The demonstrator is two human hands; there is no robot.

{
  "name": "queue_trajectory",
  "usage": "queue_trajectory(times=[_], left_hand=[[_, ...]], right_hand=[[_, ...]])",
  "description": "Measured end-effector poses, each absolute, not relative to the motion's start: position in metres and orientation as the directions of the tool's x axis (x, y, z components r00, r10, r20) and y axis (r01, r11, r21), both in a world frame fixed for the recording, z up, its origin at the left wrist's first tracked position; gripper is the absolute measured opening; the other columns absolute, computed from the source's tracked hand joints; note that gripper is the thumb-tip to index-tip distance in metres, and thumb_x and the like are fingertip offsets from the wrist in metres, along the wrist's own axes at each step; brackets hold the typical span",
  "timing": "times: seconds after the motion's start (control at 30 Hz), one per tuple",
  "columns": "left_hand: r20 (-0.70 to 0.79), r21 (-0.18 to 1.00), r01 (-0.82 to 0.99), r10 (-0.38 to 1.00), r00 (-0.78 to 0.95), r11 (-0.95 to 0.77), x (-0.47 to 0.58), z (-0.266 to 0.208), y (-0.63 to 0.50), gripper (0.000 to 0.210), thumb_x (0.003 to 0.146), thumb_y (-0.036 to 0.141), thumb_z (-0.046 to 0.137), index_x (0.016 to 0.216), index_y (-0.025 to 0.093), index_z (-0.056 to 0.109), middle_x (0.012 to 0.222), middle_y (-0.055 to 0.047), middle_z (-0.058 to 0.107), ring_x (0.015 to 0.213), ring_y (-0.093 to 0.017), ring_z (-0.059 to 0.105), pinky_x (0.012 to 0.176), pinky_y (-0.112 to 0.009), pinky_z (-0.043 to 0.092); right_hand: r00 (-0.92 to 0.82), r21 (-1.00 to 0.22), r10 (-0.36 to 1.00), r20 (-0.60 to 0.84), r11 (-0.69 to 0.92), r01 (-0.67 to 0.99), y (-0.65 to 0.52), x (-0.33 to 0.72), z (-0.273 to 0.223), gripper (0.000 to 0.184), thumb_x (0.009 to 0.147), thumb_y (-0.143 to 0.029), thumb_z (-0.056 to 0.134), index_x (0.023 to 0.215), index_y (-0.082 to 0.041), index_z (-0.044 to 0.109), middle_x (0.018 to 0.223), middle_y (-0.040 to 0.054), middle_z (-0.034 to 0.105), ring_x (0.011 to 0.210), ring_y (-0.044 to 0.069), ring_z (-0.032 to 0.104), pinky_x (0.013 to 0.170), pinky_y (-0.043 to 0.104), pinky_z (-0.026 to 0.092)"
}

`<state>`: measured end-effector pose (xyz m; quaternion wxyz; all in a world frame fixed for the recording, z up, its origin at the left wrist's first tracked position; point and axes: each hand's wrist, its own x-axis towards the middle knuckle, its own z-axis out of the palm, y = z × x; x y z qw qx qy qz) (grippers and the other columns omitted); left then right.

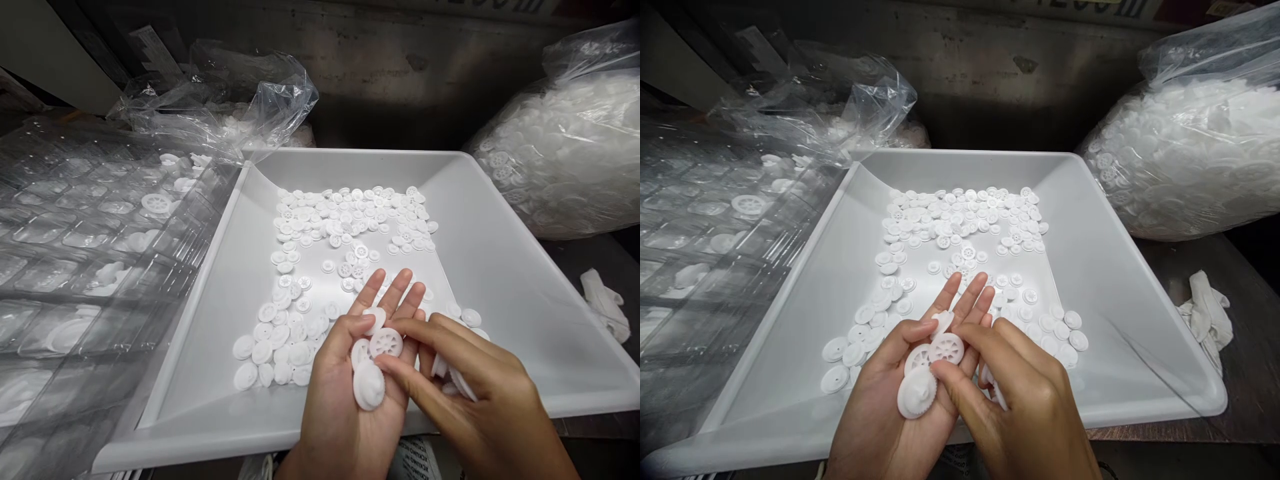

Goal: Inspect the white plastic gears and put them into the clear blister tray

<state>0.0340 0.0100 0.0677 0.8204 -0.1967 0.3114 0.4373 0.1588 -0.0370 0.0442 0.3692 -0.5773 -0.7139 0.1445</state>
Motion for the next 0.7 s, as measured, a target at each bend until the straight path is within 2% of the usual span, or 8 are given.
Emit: queue_trajectory(times=[0.07,0.13,0.23,0.37,0.43,0.5,0.6,0.7], left_hand=[[-0.685,-0.05,-0.846,0.597,0.416,0.531,0.035,0.069,0.012,0.055,0.089,0.01,0.055,0.144,0.012,0.062,0.117,-0.015,0.085,0.106,-0.028,0.083,0.077,-0.032,0.071],[-0.683,-0.059,-0.853,0.602,0.413,0.518,0.036,0.069,0.013,0.052,0.093,0.013,0.053,0.144,0.01,0.061,0.118,-0.017,0.085,0.105,-0.028,0.084,0.076,-0.032,0.071],[-0.651,-0.044,-0.855,0.634,0.417,0.516,0.034,0.066,0.013,0.05,0.095,0.013,0.054,0.145,0.01,0.059,0.121,-0.019,0.084,0.106,-0.028,0.083,0.083,-0.033,0.071],[-0.566,-0.008,-0.85,0.698,0.438,0.527,0.031,0.061,0.009,0.055,0.094,0.01,0.057,0.149,0.011,0.055,0.128,-0.015,0.082,0.12,-0.031,0.078,0.097,-0.034,0.067],[-0.569,0.005,-0.846,0.697,0.436,0.533,0.031,0.059,0.007,0.058,0.092,0.007,0.058,0.149,0.011,0.056,0.129,-0.014,0.082,0.12,-0.03,0.077,0.097,-0.033,0.067],[-0.58,0.025,-0.85,0.7,0.417,0.526,0.032,0.059,0.006,0.058,0.09,0.006,0.059,0.148,0.009,0.058,0.13,-0.014,0.081,0.121,-0.027,0.078,0.098,-0.032,0.067],[-0.603,0.085,-0.851,0.707,0.371,0.519,0.034,0.061,0.005,0.052,0.092,0.007,0.062,0.143,0.01,0.064,0.133,-0.013,0.081,0.124,-0.024,0.077,0.1,-0.031,0.066],[-0.639,0.149,-0.83,0.693,0.335,0.538,0.034,0.063,0.003,0.045,0.093,0.01,0.064,0.138,0.016,0.071,0.133,-0.009,0.081,0.124,-0.023,0.077,0.099,-0.028,0.066]], right_hand=[[-0.023,-0.666,0.935,0.353,0.268,0.696,-0.037,0.157,0.047,0.005,0.104,-0.028,0.073,0.108,-0.028,0.069,0.093,-0.0052,0.075,0.072,0.009,0.071,0.061,0.012,0.055],[0.04,-0.648,0.918,0.394,0.247,0.72,-0.037,0.155,0.048,0.006,0.104,-0.023,0.071,0.107,-0.028,0.07,0.084,-0.0072,0.069,0.064,0.006,0.064,0.061,0.011,0.052],[0.054,-0.483,0.855,0.516,0.239,0.842,-0.04,0.157,0.046,0.018,0.105,-0.016,0.068,0.118,-0.027,0.07,0.079,-0.0077,0.063,0.061,0.003,0.062,0.062,0.012,0.048],[-0.164,-0.232,0.846,0.507,0.317,0.92,-0.044,0.171,0.038,0.025,0.111,-0.016,0.058,0.13,-0.028,0.069,0.074,-0.0082,0.059,0.054,0.002,0.059,0.055,0.016,0.044],[-0.254,-0.234,0.847,0.468,0.396,0.888,-0.045,0.178,0.037,0.023,0.115,-0.022,0.053,0.132,-0.025,0.068,0.072,-0.0072,0.057,0.055,0.003,0.061,0.054,0.015,0.045],[-0.285,-0.288,0.848,0.446,0.437,0.852,-0.048,0.181,0.039,0.021,0.116,-0.027,0.054,0.13,-0.023,0.069,0.075,-0.005,0.06,0.059,0.005,0.065,0.056,0.014,0.05],[-0.241,-0.346,0.851,0.466,0.427,0.836,-0.053,0.176,0.044,0.016,0.111,-0.024,0.062,0.124,-0.022,0.071,0.08,-0.0024,0.067,0.062,0.007,0.069,0.059,0.015,0.053],[-0.182,-0.368,0.851,0.493,0.394,0.843,-0.054,0.162,0.046,0.018,0.11,-0.031,0.067,0.124,-0.02,0.072,0.076,-0.0025,0.068,0.058,0.009,0.067,0.057,0.02,0.051]])
